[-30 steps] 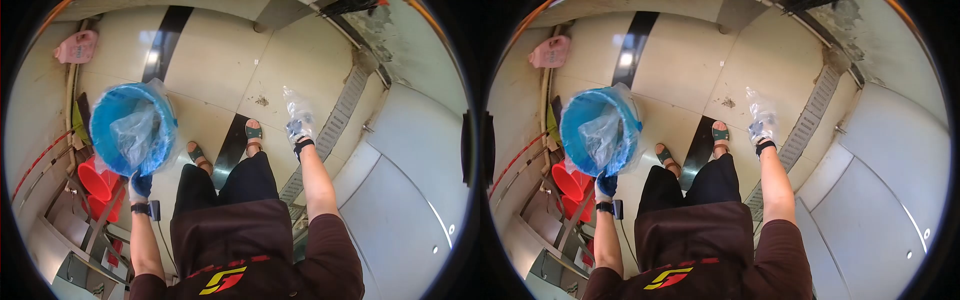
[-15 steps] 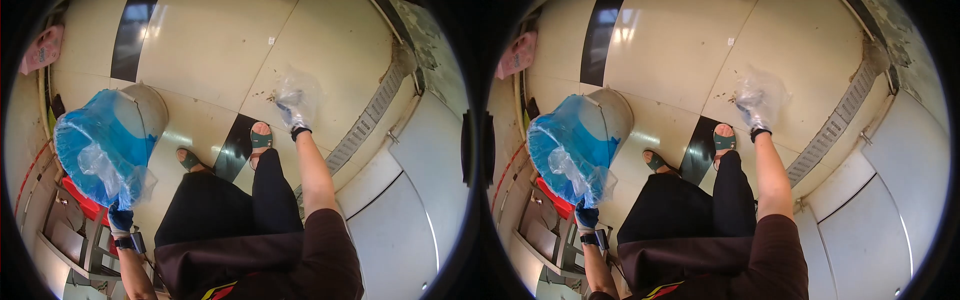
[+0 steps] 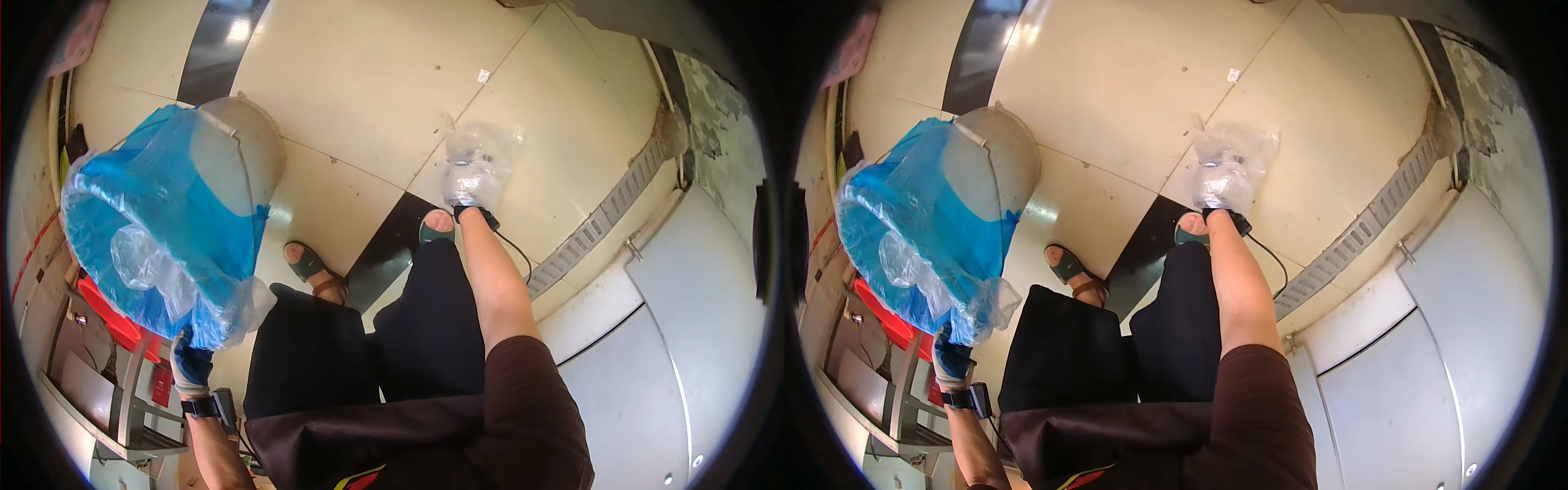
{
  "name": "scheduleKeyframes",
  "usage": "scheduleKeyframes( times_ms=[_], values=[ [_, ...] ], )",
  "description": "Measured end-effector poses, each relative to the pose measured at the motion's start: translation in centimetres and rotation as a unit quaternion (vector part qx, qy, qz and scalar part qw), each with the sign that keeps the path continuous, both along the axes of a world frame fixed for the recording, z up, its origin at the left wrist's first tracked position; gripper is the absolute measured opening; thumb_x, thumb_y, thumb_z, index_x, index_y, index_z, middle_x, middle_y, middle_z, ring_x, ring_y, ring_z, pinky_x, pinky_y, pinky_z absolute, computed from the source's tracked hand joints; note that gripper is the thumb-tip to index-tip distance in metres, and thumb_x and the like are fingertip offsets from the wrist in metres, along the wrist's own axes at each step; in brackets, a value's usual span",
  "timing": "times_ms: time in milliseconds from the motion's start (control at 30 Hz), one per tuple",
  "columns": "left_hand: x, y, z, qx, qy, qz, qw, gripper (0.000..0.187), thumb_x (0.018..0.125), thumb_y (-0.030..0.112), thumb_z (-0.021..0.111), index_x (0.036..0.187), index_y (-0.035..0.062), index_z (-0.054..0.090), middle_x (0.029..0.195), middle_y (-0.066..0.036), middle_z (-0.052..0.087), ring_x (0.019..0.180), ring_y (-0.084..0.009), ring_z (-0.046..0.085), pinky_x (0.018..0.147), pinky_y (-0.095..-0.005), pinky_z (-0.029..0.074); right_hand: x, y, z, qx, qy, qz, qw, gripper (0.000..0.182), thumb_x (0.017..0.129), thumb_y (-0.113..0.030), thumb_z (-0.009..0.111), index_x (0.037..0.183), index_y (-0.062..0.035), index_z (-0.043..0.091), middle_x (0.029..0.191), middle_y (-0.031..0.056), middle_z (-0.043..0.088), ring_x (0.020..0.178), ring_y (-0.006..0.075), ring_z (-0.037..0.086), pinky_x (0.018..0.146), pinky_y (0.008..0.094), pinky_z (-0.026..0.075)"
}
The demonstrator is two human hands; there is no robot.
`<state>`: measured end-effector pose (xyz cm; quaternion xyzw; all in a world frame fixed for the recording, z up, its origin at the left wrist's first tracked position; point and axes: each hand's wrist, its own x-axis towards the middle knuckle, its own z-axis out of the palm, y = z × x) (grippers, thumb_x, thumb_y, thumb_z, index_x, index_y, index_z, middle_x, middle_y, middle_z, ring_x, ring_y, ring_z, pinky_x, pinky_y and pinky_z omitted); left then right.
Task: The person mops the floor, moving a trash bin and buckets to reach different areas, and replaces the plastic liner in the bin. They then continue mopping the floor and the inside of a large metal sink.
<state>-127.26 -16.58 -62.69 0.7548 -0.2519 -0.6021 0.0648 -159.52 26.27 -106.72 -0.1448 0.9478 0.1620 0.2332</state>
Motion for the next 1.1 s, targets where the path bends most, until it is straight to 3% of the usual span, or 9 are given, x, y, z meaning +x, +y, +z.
scheduleKeyframes(
  times_ms=[167,233,300,500,600,633,767,833,1100],
  values=[
    [1.2,-0.7,0.1,-0.033,-0.105,-0.065,0.992,0.026,0.085,0.031,0.057,0.1,0.009,0.059,0.056,-0.003,0.056,0.039,-0.0146,0.05,0.035,-0.0227,0.036,-3.6,-5.7,12.2,0.026,0.07,0.275,0.959,0.022,0.076,-0.024,0.057,0.089,-0.0085,0.065,0.09,0.0095,0.065,0.078,0.0231,0.061,0.068,0.0373,0.047],
    [0.8,-1.0,1.2,0.007,-0.11,-0.117,0.987,0.026,0.084,0.031,0.057,0.098,0.0088,0.059,0.058,-0.004,0.056,0.042,-0.0156,0.052,0.039,-0.0232,0.039,-4.4,-4.3,10.4,-0.11,-0.13,-0.026,0.985,0.016,0.076,-0.015,0.058,0.088,-0.0075,0.064,0.081,0.0085,0.062,0.075,0.0198,0.061,0.068,0.0328,0.049],
    [2.1,-1.2,0.8,0.028,-0.088,-0.117,0.989,0.025,0.084,0.026,0.059,0.1,0.0072,0.058,0.07,-0.004,0.06,0.05,-0.0151,0.056,0.044,-0.0243,0.043,-4.1,-6.5,12.8,-0.517,-0.118,-0.554,0.642,0.008,0.08,-0.01,0.056,0.086,-0.0067,0.06,0.077,0.0066,0.06,0.073,0.0187,0.059,0.062,0.0293,0.05],
    [-2.2,2.4,1.1,0.054,0.058,-0.041,0.996,0.018,0.083,0.014,0.06,0.098,0.0064,0.056,0.085,-0.004,0.059,0.062,-0.0164,0.059,0.059,-0.028,0.051,-4.1,-9.5,25.5,-0.644,-0.419,-0.619,0.163,0.03,0.093,-0.034,0.039,0.101,-0.0091,0.053,0.094,0.0113,0.061,0.085,0.0266,0.06,0.075,0.0449,0.05],
    [-5.0,3.6,3.1,0.009,0.071,-0.037,0.997,0.021,0.083,0.013,0.061,0.101,0.0035,0.056,0.089,-0.005,0.059,0.069,-0.0164,0.06,0.061,-0.0287,0.053,-3.8,-15.3,39.8,-0.64,-0.364,-0.639,0.224,0.03,0.089,-0.026,0.048,0.11,-0.0043,0.051,0.099,0.0139,0.059,0.086,0.0259,0.059,0.071,0.0373,0.051],
    [-6.3,4.0,4.0,0.01,0.081,-0.035,0.996,0.021,0.083,0.013,0.061,0.101,0.0035,0.056,0.089,-0.005,0.059,0.069,-0.0164,0.06,0.061,-0.0287,0.053,-3.3,-15.0,41.2,-0.628,-0.365,-0.419,0.545,0.038,0.084,-0.024,0.057,0.115,-0.004,0.05,0.108,0.0151,0.057,0.092,0.0251,0.059,0.077,0.0368,0.049],
    [-7.6,4.4,5.6,-0.038,0.079,-0.078,0.993,0.026,0.08,0.006,0.063,0.104,0.0002,0.054,0.091,-0.009,0.061,0.072,-0.0186,0.062,0.063,-0.031,0.056,-2.4,-21.9,51.9,-0.519,-0.021,0.157,0.84,0.047,0.075,-0.018,0.066,0.116,-0.0021,0.05,0.102,0.0108,0.062,0.09,0.0252,0.06,0.08,0.0351,0.048],
    [-7.7,4.6,5.4,-0.065,0.078,-0.118,0.988,0.026,0.08,0.006,0.064,0.104,0.0,0.054,0.09,-0.009,0.061,0.072,-0.0185,0.061,0.063,-0.0308,0.055,1.6,-24.8,48.1,-0.665,-0.194,-0.144,0.706,0.052,0.072,-0.023,0.067,0.117,-0.0037,0.051,0.097,0.0131,0.063,0.09,0.0288,0.061,0.08,0.0362,0.048],
    [-8.6,5.1,6.4,-0.067,0.082,-0.137,0.985,0.024,0.079,0.009,0.065,0.1,0.0012,0.055,0.087,-0.007,0.062,0.065,-0.016,0.06,0.062,-0.0289,0.054,1.1,-27.7,51.3,-0.554,-0.208,-0.017,0.806,0.051,0.062,-0.016,0.068,0.112,-0.0105,0.059,0.109,0.0142,0.06,0.1,0.0343,0.056,0.089,0.0379,0.044]
  ],
)
